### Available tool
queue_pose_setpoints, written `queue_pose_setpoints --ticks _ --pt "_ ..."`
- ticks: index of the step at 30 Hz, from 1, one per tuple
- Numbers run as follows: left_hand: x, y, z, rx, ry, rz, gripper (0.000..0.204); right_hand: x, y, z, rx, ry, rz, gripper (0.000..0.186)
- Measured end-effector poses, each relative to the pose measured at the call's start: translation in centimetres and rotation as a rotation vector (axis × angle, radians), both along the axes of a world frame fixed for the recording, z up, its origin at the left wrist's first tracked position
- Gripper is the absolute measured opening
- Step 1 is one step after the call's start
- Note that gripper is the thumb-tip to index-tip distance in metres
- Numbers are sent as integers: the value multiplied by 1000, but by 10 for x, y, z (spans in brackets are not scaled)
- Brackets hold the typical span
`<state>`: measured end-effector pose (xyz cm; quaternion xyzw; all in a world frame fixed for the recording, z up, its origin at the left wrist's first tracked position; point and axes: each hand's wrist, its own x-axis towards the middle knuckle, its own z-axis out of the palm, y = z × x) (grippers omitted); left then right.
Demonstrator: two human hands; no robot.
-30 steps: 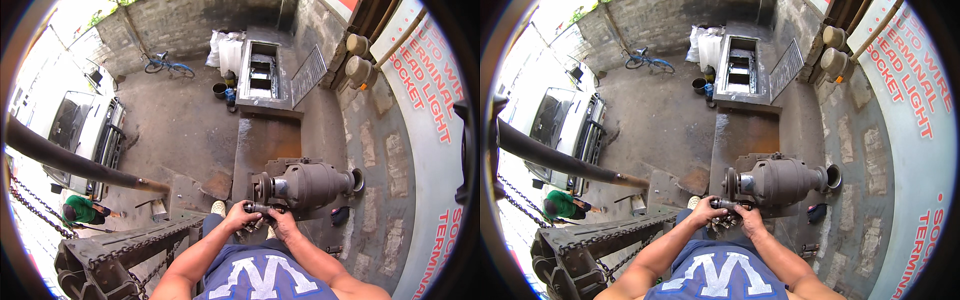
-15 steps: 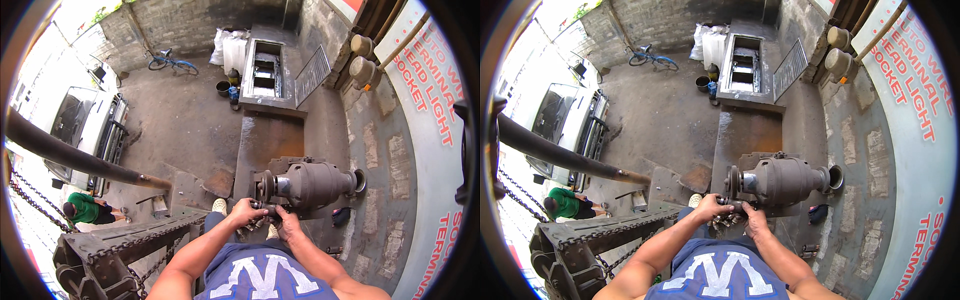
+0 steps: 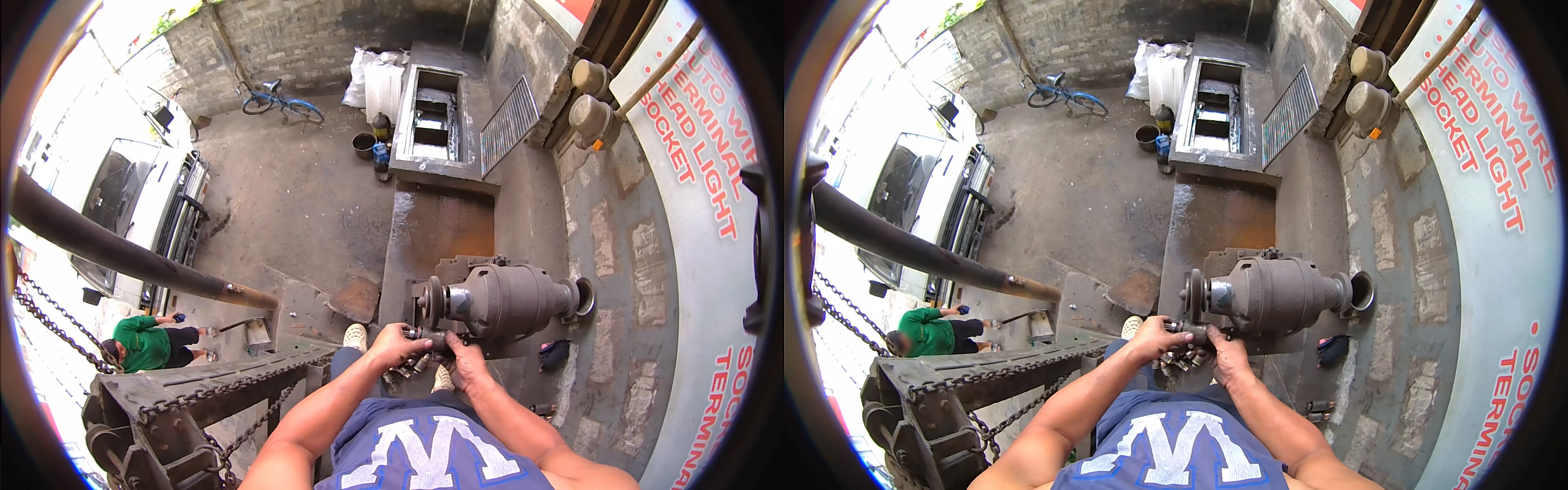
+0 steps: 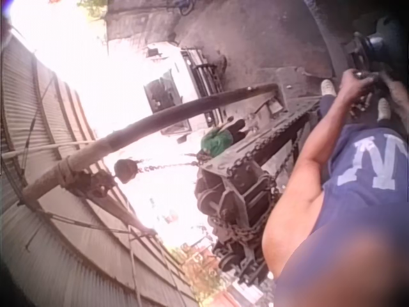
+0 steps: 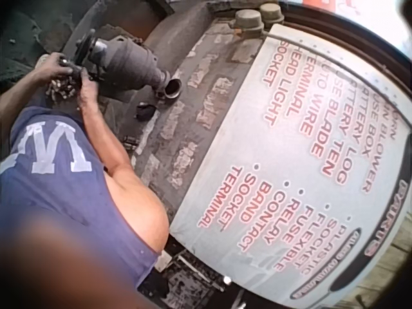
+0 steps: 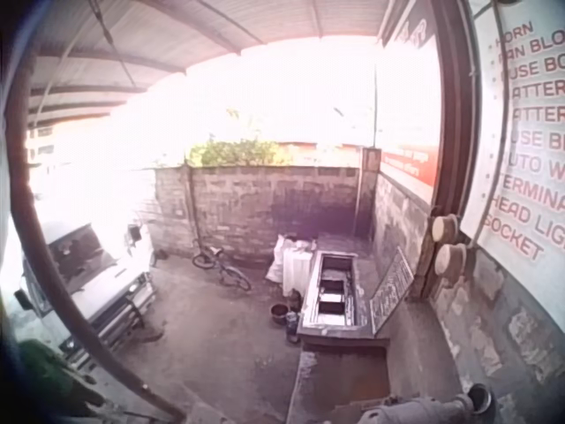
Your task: The person repeatedly picks up small metal parts from a pile on a metal platform and presses them against a rotating grinding wheel. The person holds each part with both hands, grinds it briefly, and places it back on the platform. The process is repeated for multiple parts throughout the clip.
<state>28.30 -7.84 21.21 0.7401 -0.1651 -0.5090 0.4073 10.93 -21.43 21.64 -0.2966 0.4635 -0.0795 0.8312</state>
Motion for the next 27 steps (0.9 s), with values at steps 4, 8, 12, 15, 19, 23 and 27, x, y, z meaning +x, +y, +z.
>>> queue_pose_setpoints --ticks 4,8,12,15,19,23,27 --pt "-7 4 -11 -209 56 82 66 -5 0 -4 -24 -131 66 18" --pt "-7 4 -14 -118 33 11 68 -7 -1 -9 -23 -105 20 20" --pt "-1 12 -7 -222 17 47 70 -4 4 -12 27 -163 38 24" --pt "-5 12 -3 -256 -25 43 73 -5 2 -10 135 -188 41 27" --pt "-10 12 -10 -199 -14 49 79 -5 -8 -11 127 -122 70 27" --pt "-7 20 -17 -180 25 104 79 2 -3 -16 46 -124 130 22" --pt "-8 11 -14 -152 121 88 72 -3 -2 -9 -28 -137 97 18"
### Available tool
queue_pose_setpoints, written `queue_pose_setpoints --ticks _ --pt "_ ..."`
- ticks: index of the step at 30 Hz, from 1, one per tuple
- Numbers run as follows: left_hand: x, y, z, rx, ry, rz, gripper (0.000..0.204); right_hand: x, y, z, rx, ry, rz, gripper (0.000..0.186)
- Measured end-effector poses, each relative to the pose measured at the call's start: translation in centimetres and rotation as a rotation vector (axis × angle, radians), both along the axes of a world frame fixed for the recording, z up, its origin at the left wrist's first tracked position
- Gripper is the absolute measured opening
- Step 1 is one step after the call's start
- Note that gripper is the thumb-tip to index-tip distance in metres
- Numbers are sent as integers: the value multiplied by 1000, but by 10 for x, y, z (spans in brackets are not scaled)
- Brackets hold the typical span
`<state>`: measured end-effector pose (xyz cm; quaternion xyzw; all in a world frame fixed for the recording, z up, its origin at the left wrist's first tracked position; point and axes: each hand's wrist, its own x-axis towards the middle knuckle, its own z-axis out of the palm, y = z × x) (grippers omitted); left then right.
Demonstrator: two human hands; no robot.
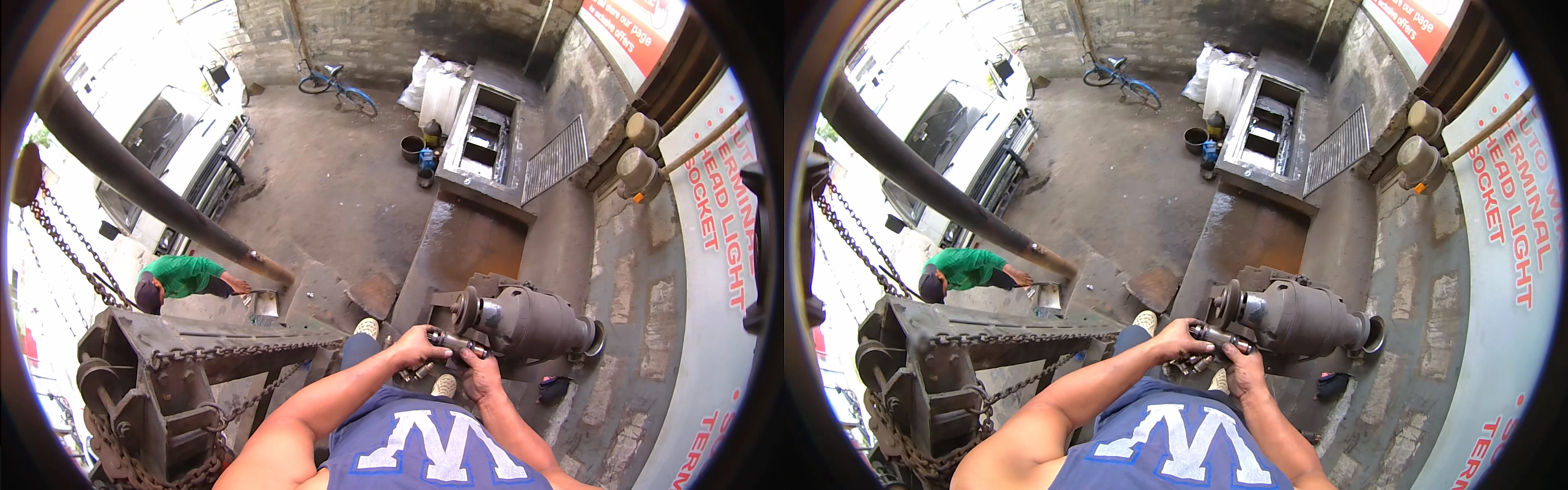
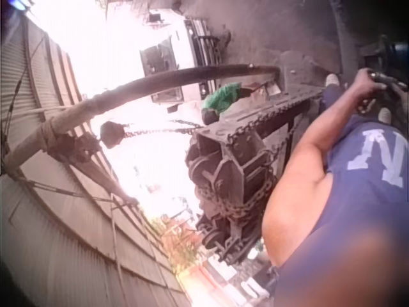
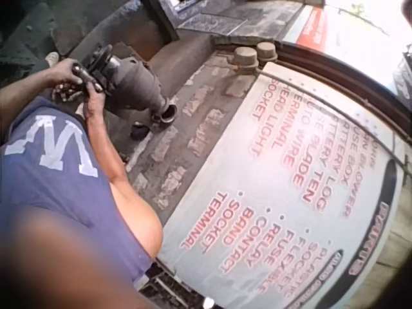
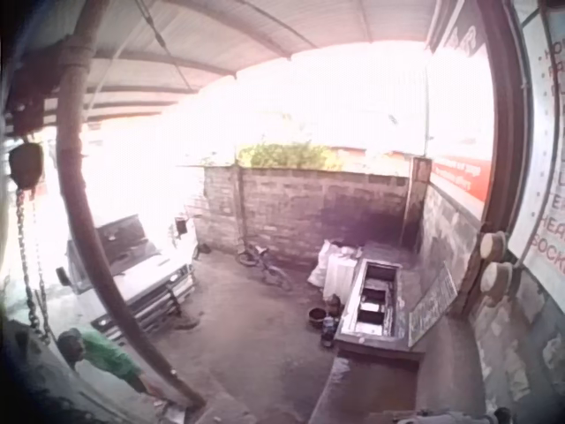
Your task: The person repeatedly picks up small metal parts from a pile on a metal platform and presses them against a rotating grinding wheel. The person holds each part with both hands, grinds it briefly, and places it back on the platform. The process is repeated for multiple parts throughout the clip.
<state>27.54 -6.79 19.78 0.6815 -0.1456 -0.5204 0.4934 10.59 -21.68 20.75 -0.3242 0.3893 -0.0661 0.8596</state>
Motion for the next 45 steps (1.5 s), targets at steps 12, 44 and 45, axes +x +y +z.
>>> queue_pose_setpoints --ticks 12,44,45 --pt "-4 3 -1 -107 -69 3 67 2 -3 23 101 -74 69 22" --pt "0 6 30 118 104 137 44 20 -8 26 -72 162 217 20" --pt "-1 7 28 96 106 140 43 19 -8 26 -75 134 215 20"
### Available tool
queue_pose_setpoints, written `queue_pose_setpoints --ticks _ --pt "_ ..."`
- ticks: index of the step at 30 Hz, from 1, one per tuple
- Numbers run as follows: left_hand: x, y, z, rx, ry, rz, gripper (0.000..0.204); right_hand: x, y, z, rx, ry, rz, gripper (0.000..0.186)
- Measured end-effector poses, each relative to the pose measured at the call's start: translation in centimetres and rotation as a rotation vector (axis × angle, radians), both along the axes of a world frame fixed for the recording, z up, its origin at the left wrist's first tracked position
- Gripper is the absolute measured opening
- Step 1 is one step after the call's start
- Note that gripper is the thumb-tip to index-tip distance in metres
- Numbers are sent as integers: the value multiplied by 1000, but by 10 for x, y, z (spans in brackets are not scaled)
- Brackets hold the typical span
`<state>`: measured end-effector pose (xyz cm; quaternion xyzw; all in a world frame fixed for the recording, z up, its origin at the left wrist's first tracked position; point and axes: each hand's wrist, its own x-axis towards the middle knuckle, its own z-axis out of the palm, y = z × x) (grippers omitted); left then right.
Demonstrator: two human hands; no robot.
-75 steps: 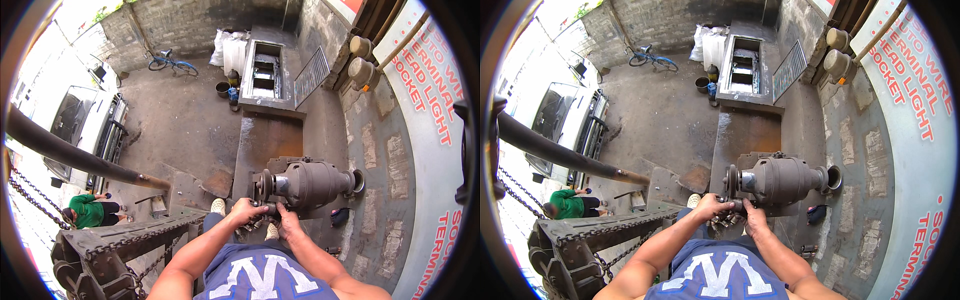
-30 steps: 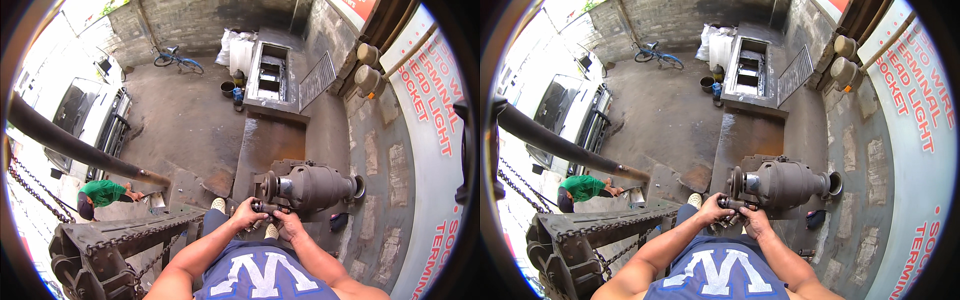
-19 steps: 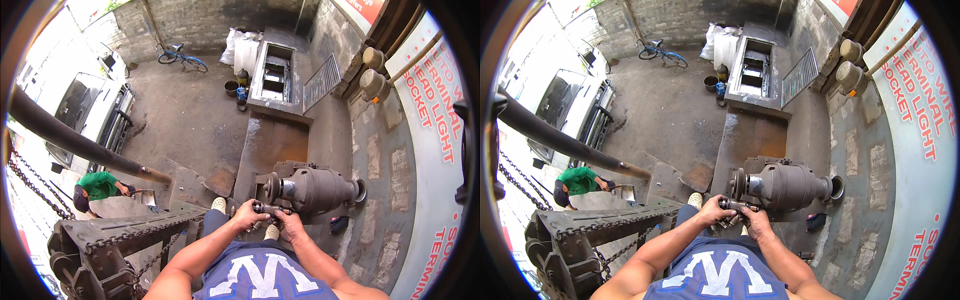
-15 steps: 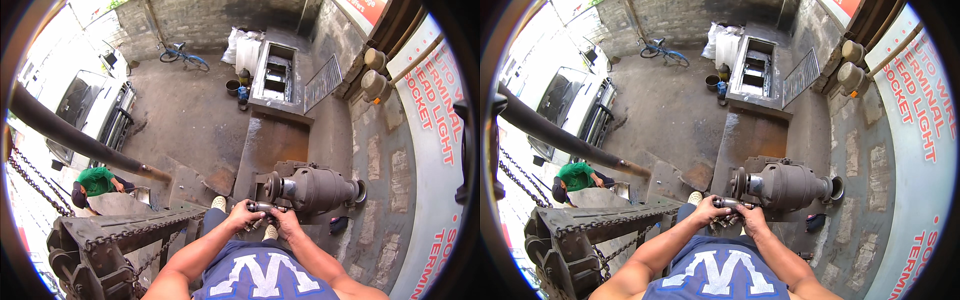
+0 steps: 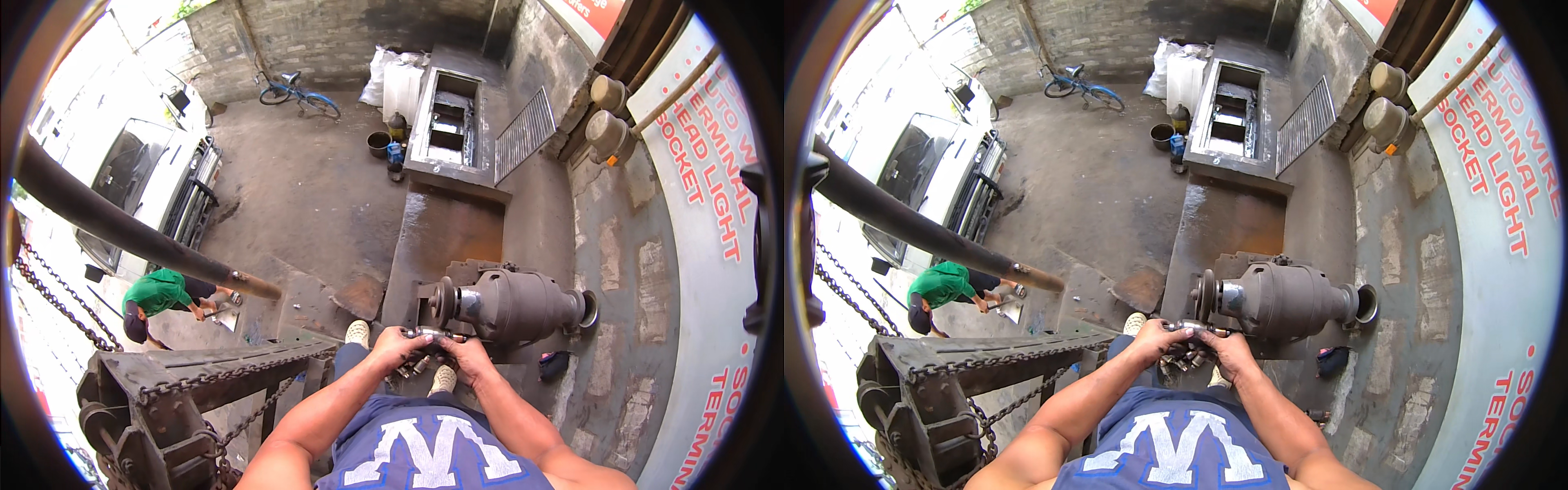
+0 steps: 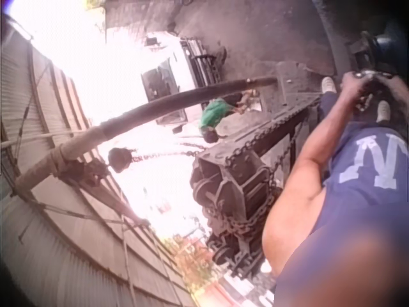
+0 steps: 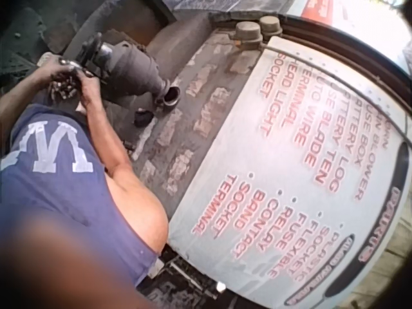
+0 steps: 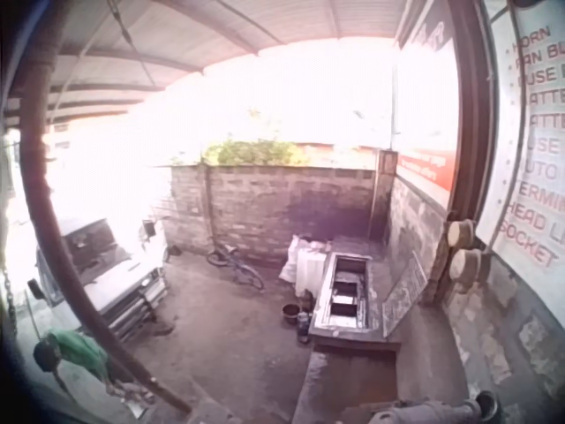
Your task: The person repeatedly picks up small metal parts from a pile on a metal platform and presses them against a rotating grinding wheel. The person holds each part with both hands, grinds it briefly, and places it back on the platform. The process is repeated for multiple parts throughout the clip.
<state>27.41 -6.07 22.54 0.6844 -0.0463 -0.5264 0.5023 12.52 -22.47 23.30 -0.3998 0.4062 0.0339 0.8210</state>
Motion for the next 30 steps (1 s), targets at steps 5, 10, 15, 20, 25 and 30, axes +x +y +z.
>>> queue_pose_setpoints --ticks 5,10,15,20,25,30 --pt "-19 3 -14 -90 -272 -22 64 -11 -2 0 121 -177 -36 25" --pt "-19 4 -24 -211 -222 -15 69 -7 -4 -6 87 -94 -41 26" --pt "-10 -2 -23 -126 -176 -74 72 -10 3 -4 120 -192 -101 23" --pt "-6 -8 -26 -152 -157 -156 67 -11 7 -6 37 -70 -203 17" --pt "0 -7 -34 -160 -64 -92 65 -10 8 -9 107 -91 -200 17" --pt "-1 -11 -32 -175 -75 -143 70 -10 7 -9 62 -3 -266 20"
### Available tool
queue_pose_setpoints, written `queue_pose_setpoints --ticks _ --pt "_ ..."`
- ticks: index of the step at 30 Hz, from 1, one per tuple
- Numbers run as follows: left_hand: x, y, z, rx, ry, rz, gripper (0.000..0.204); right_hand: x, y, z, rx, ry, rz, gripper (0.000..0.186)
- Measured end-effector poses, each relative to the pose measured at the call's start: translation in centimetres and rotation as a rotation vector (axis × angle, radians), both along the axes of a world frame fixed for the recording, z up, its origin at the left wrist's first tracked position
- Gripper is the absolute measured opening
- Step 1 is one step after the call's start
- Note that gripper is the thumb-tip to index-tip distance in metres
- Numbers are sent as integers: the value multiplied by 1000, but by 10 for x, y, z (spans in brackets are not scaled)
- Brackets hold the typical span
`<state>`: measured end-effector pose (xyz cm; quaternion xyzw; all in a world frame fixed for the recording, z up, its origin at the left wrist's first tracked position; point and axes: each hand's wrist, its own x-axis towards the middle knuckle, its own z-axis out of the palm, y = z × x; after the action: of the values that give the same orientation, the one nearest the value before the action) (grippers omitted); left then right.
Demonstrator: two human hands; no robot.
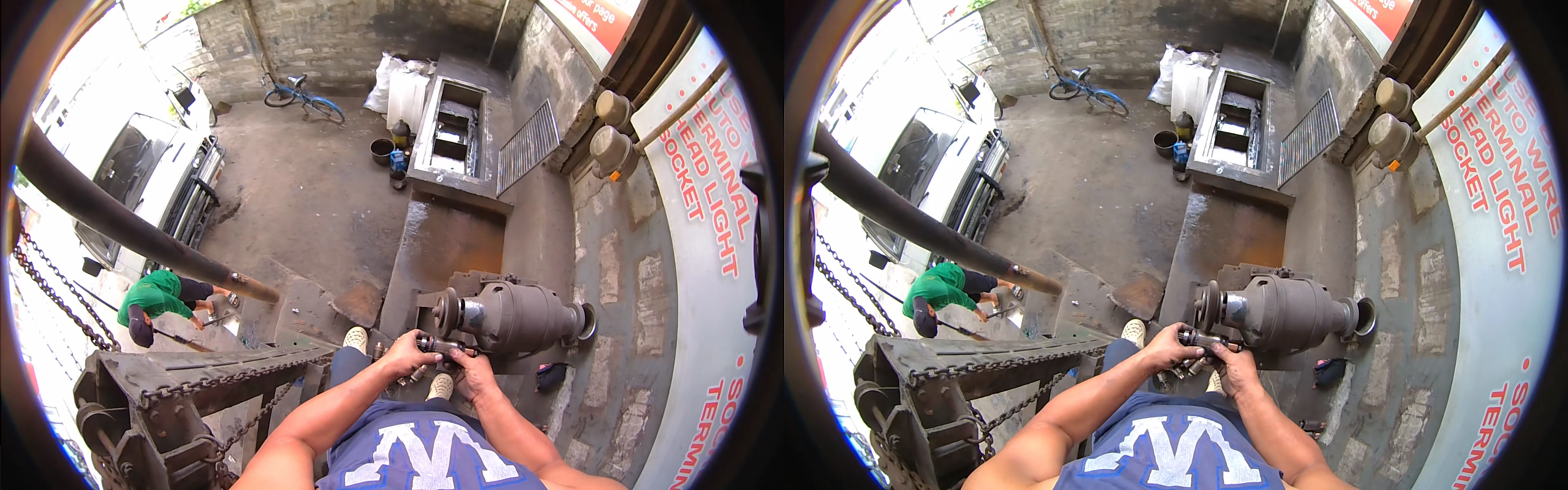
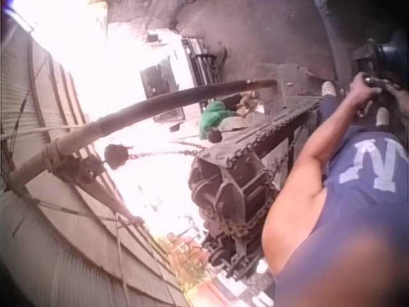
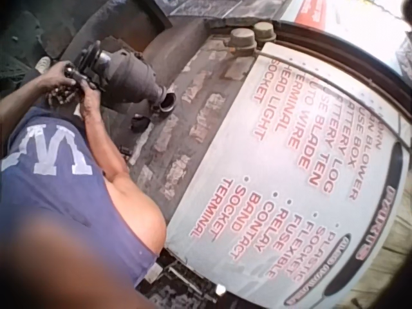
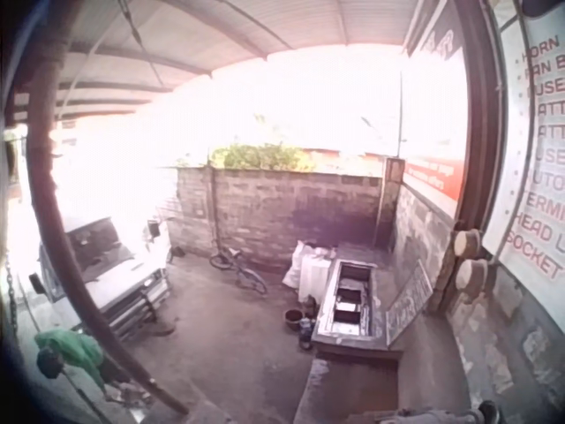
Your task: The person repeatedly picks up small metal parts from a pile on a metal platform and presses them against a rotating grinding wheel. The person holds each part with both hands, grinds it briefly, and places it back on the platform. The process is repeated for multiple parts throughout the clip.
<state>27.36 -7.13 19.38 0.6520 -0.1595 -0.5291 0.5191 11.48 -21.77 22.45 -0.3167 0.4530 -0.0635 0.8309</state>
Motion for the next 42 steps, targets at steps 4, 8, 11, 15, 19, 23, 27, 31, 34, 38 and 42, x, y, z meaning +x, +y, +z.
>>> queue_pose_setpoints --ticks 4,8,11,15,19,23,27,31,34,38,42 --pt "-1 10 6 2 130 219 73 -1 3 -3 -38 -199 94 27" --pt "-3 5 6 -36 85 51 66 -6 2 -5 -42 -257 92 31" --pt "-1 0 5 30 41 38 62 -6 3 -6 -25 -119 4 28" --pt "5 4 8 43 65 54 61 -3 8 -4 44 -280 81 29" --pt "7 -2 9 32 6 6 59 -6 7 0 37 -212 31 30" --pt "7 -6 5 81 46 -4 59 -5 7 -1 34 -181 16 31" --pt "3 7 2 15 -19 61 65 -3 7 -2 25 -288 113 29" --pt "-7 6 2 -44 -55 48 73 -7 -4 3 114 -150 99 28" --pt "-10 2 2 -52 -102 28 65 -6 -9 3 75 -113 69 27" --pt "-2 9 2 29 -66 81 68 2 -1 -1 64 -176 127 25" --pt "-4 0 -4 -22 -128 -19 67 -5 -2 5 71 -103 25 22"
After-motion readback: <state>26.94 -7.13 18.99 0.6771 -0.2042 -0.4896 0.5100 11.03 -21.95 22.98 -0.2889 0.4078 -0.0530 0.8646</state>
